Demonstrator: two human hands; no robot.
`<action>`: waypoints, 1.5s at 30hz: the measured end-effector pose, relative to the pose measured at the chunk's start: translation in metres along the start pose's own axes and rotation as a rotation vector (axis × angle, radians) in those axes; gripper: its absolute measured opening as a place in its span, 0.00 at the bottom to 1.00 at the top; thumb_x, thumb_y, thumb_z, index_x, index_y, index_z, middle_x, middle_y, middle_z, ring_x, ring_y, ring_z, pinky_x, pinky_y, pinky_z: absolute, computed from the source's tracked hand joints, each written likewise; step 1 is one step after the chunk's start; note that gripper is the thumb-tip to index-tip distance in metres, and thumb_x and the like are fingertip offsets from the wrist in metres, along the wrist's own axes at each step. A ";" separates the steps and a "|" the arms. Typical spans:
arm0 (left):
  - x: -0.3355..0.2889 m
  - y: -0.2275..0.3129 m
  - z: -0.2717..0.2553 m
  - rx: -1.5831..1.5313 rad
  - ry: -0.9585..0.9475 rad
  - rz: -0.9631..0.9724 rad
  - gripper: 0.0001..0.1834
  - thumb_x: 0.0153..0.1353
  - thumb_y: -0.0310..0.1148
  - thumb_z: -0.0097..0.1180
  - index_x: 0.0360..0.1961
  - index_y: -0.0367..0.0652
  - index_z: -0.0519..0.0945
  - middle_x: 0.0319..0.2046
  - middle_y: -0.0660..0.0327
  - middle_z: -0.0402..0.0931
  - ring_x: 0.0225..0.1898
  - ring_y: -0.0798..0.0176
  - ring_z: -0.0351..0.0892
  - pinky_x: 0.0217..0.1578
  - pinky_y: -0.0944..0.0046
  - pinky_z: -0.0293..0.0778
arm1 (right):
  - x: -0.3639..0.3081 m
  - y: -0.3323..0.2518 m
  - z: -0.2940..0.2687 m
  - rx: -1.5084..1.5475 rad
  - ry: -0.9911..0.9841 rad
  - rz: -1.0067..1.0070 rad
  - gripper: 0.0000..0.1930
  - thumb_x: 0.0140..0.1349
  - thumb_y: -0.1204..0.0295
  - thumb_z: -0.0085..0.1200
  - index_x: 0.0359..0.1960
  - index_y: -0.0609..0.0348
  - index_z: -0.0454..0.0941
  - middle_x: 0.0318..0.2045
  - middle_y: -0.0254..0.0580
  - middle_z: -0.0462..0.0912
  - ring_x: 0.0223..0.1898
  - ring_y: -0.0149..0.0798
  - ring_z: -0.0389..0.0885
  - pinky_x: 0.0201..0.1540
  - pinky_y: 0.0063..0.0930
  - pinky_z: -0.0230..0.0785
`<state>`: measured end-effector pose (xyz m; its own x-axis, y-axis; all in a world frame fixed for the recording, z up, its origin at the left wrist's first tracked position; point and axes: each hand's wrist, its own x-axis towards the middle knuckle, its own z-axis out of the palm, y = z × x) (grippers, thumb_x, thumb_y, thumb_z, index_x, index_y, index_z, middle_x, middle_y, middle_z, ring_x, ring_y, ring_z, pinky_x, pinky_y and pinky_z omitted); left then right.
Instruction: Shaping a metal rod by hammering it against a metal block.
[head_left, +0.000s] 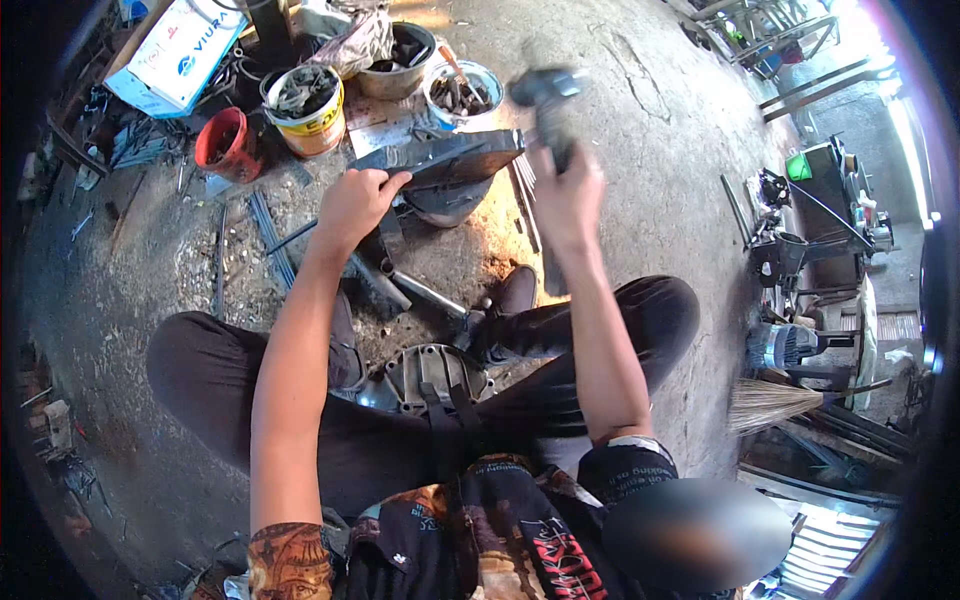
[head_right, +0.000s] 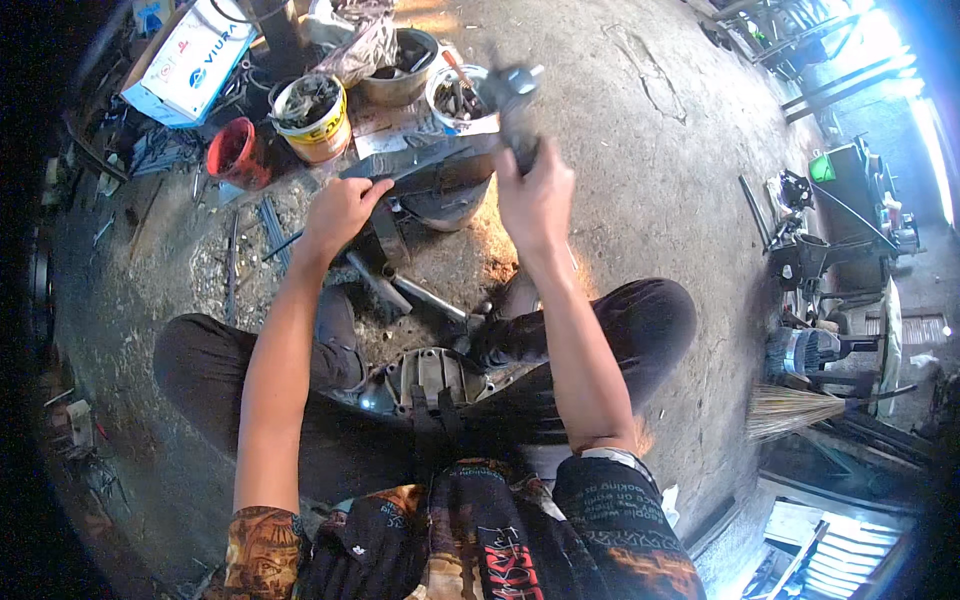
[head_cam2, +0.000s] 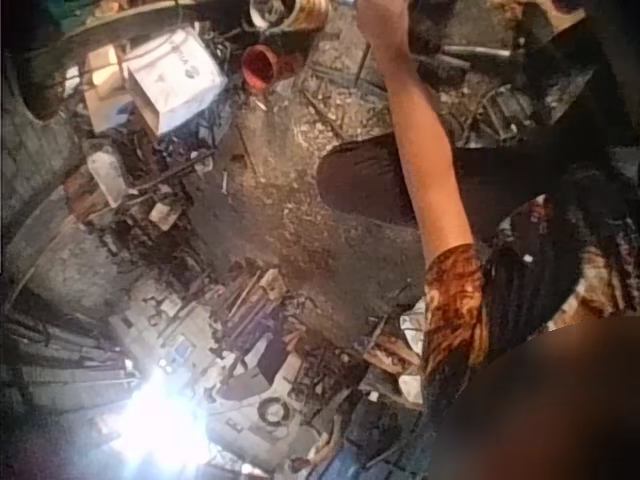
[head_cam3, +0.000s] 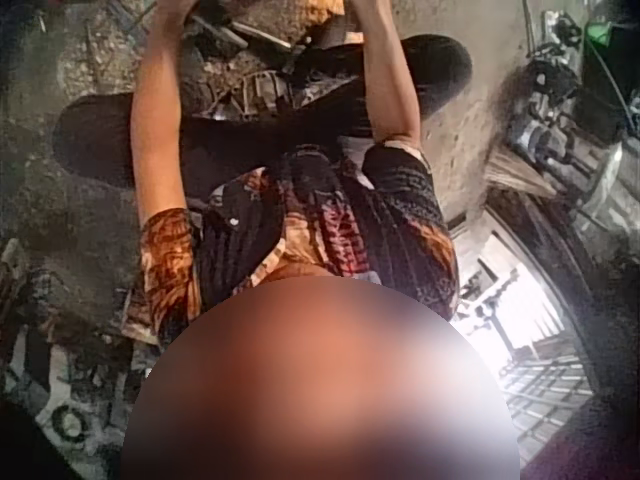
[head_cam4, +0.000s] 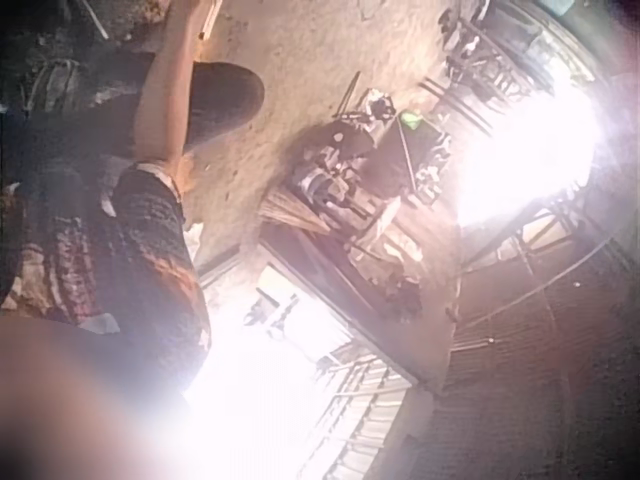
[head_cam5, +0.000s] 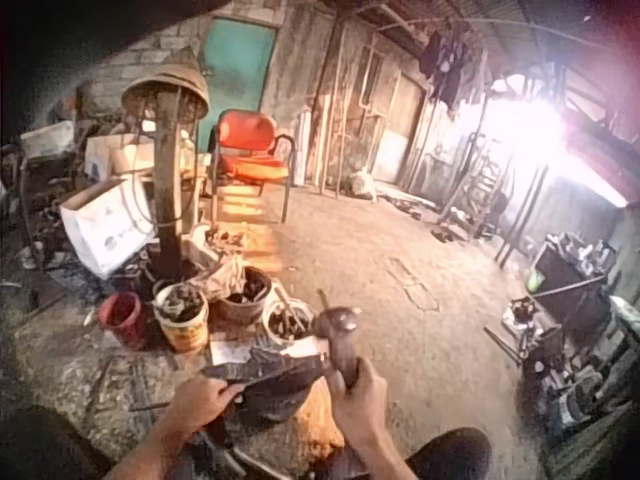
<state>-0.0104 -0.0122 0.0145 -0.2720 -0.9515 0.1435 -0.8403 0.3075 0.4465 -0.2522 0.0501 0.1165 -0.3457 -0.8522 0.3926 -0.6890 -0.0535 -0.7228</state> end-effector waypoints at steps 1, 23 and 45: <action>0.000 0.000 0.001 -0.027 0.015 -0.005 0.32 0.65 0.58 0.52 0.23 0.36 0.84 0.21 0.42 0.78 0.28 0.38 0.81 0.29 0.46 0.77 | 0.001 -0.005 -0.008 0.063 0.055 -0.003 0.19 0.62 0.64 0.61 0.35 0.74 0.73 0.24 0.63 0.82 0.27 0.53 0.84 0.30 0.41 0.73; -0.007 0.018 -0.008 0.045 0.027 -0.026 0.32 0.65 0.60 0.50 0.25 0.38 0.84 0.22 0.41 0.79 0.29 0.37 0.81 0.30 0.45 0.77 | -0.006 0.053 0.026 0.038 -0.160 0.272 0.21 0.60 0.60 0.60 0.32 0.73 0.74 0.23 0.58 0.81 0.25 0.49 0.84 0.30 0.43 0.75; -0.007 0.026 -0.008 0.008 0.055 -0.017 0.29 0.64 0.56 0.54 0.26 0.37 0.85 0.22 0.42 0.79 0.29 0.38 0.82 0.32 0.45 0.78 | -0.015 0.047 0.035 -0.010 -0.214 0.411 0.25 0.63 0.52 0.57 0.30 0.70 0.76 0.20 0.53 0.80 0.24 0.43 0.82 0.28 0.40 0.72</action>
<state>-0.0261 0.0024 0.0321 -0.2316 -0.9553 0.1839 -0.8483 0.2908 0.4426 -0.2568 0.0423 0.0569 -0.4526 -0.8902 -0.0519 -0.5288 0.3149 -0.7882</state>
